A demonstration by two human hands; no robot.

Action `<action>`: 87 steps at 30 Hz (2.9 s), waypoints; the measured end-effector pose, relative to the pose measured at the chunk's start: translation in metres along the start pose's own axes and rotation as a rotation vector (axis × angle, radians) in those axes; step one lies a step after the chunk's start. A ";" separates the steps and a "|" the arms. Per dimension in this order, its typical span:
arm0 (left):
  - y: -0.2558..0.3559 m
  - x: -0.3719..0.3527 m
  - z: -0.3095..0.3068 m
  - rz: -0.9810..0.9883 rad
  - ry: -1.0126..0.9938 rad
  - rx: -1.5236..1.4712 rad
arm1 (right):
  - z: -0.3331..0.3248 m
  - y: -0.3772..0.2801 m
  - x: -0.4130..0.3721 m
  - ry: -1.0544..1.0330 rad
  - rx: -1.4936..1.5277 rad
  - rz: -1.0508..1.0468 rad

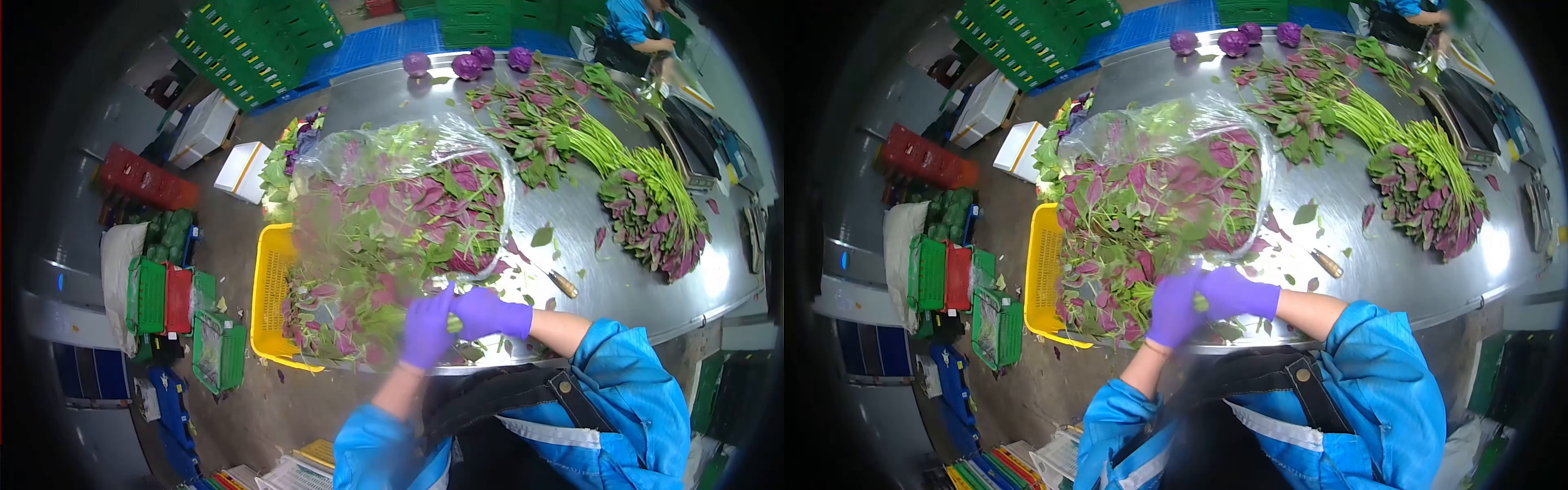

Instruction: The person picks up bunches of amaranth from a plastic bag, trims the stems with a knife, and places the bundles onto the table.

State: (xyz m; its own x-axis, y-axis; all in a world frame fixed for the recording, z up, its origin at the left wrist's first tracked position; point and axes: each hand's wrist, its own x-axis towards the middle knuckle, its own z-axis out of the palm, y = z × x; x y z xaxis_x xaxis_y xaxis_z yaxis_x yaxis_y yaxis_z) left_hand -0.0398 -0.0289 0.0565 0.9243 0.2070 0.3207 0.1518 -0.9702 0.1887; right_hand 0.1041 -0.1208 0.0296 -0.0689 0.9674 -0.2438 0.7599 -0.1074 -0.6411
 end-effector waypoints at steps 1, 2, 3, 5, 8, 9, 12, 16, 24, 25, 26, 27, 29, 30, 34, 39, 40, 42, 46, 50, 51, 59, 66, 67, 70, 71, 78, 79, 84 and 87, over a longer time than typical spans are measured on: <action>-0.002 -0.002 0.009 -0.110 -0.125 -0.104 | -0.007 -0.007 -0.006 0.106 0.110 -0.061; -0.006 -0.003 0.015 -0.217 -0.247 -0.204 | -0.028 -0.004 -0.024 0.024 0.427 -0.039; -0.007 -0.003 0.014 -0.204 -0.246 -0.205 | -0.021 0.022 -0.030 0.100 0.717 0.038; -0.016 -0.003 0.007 -0.212 -0.035 -0.304 | 0.002 0.109 -0.050 0.459 0.906 0.198; -0.028 0.000 -0.024 -0.313 -0.072 -0.379 | 0.048 0.179 -0.107 0.498 -0.323 0.948; -0.036 -0.001 -0.030 -0.358 -0.097 -0.366 | 0.049 0.162 -0.120 0.701 -0.238 0.905; -0.057 -0.004 -0.047 -0.400 -0.104 -0.413 | 0.055 0.153 -0.114 0.840 0.047 0.786; -0.065 0.000 -0.050 -0.460 -0.063 -0.501 | 0.014 0.040 -0.073 0.821 0.849 0.291; -0.063 0.003 -0.044 -0.491 -0.116 -0.357 | -0.001 -0.071 0.008 0.709 0.245 -0.081; -0.065 -0.001 -0.042 -0.498 -0.114 -0.354 | 0.000 -0.073 0.012 0.749 0.236 -0.086; -0.067 -0.006 -0.039 -0.514 -0.128 -0.322 | 0.002 -0.074 0.016 0.789 0.225 -0.092; -0.069 -0.011 -0.038 -0.531 -0.140 -0.289 | 0.007 -0.070 0.019 0.783 0.226 -0.099; -0.071 -0.017 -0.047 -0.518 -0.070 -0.313 | 0.025 -0.051 0.022 0.820 0.159 -0.019; -0.072 -0.018 -0.061 -0.550 -0.051 -0.389 | 0.034 -0.044 0.020 0.872 0.162 0.002; -0.091 -0.034 -0.088 -0.660 0.079 -0.395 | 0.062 -0.005 0.003 0.731 0.296 0.357; -0.083 -0.055 -0.049 -0.317 0.071 -0.490 | 0.024 -0.045 -0.007 0.815 0.023 -0.066; -0.070 -0.056 -0.035 -0.172 -0.086 -0.343 | 0.014 -0.068 -0.009 0.582 0.542 -0.030; -0.050 -0.057 -0.005 -0.029 -0.245 -0.202 | 0.016 -0.075 -0.005 0.254 0.639 -0.035; -0.040 -0.069 0.040 0.077 -0.291 -0.183 | 0.057 -0.052 0.015 0.105 0.458 -0.055; -0.040 -0.067 0.035 -0.019 -0.226 -0.306 | 0.083 -0.037 0.022 0.204 0.468 0.083; -0.042 -0.065 0.032 -0.061 -0.137 -0.402 | 0.089 -0.032 0.024 0.385 0.480 0.062; -0.086 -0.038 -0.096 -0.254 0.307 -0.772 | 0.009 -0.050 0.016 -0.114 0.816 0.424; -0.101 -0.051 -0.139 -0.411 0.812 -0.599 | -0.051 -0.063 0.022 0.277 0.338 0.088; -0.097 -0.053 -0.142 -0.440 0.776 -0.550 | -0.055 -0.071 0.018 0.315 0.548 0.019; -0.096 -0.050 -0.150 -0.374 0.690 -0.512 | -0.050 -0.056 0.038 0.173 0.475 0.151; -0.097 -0.046 -0.155 -0.298 0.629 -0.529 | -0.044 -0.054 0.042 0.185 0.184 0.202; -0.116 -0.037 -0.109 -0.395 -0.334 -1.209 | -0.070 -0.102 0.003 -0.269 0.528 0.100; -0.114 -0.049 -0.092 -0.422 -0.590 -1.378 | -0.076 -0.101 0.001 -0.357 0.566 0.083; -0.051 -0.071 -0.104 -1.194 -0.492 -2.056 | -0.058 -0.042 -0.007 -0.387 0.910 0.289; -0.040 -0.083 -0.095 -0.684 -0.591 -2.254 | -0.050 -0.028 -0.007 -0.361 0.992 0.396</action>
State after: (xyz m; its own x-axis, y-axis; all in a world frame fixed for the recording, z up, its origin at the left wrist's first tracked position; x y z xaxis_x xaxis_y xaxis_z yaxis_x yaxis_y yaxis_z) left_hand -0.1562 0.0044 0.1104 0.9481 -0.1277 -0.2912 0.2677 0.8145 0.5146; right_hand 0.1154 -0.1129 0.0859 -0.2424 0.7190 -0.6513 -0.0686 -0.6824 -0.7278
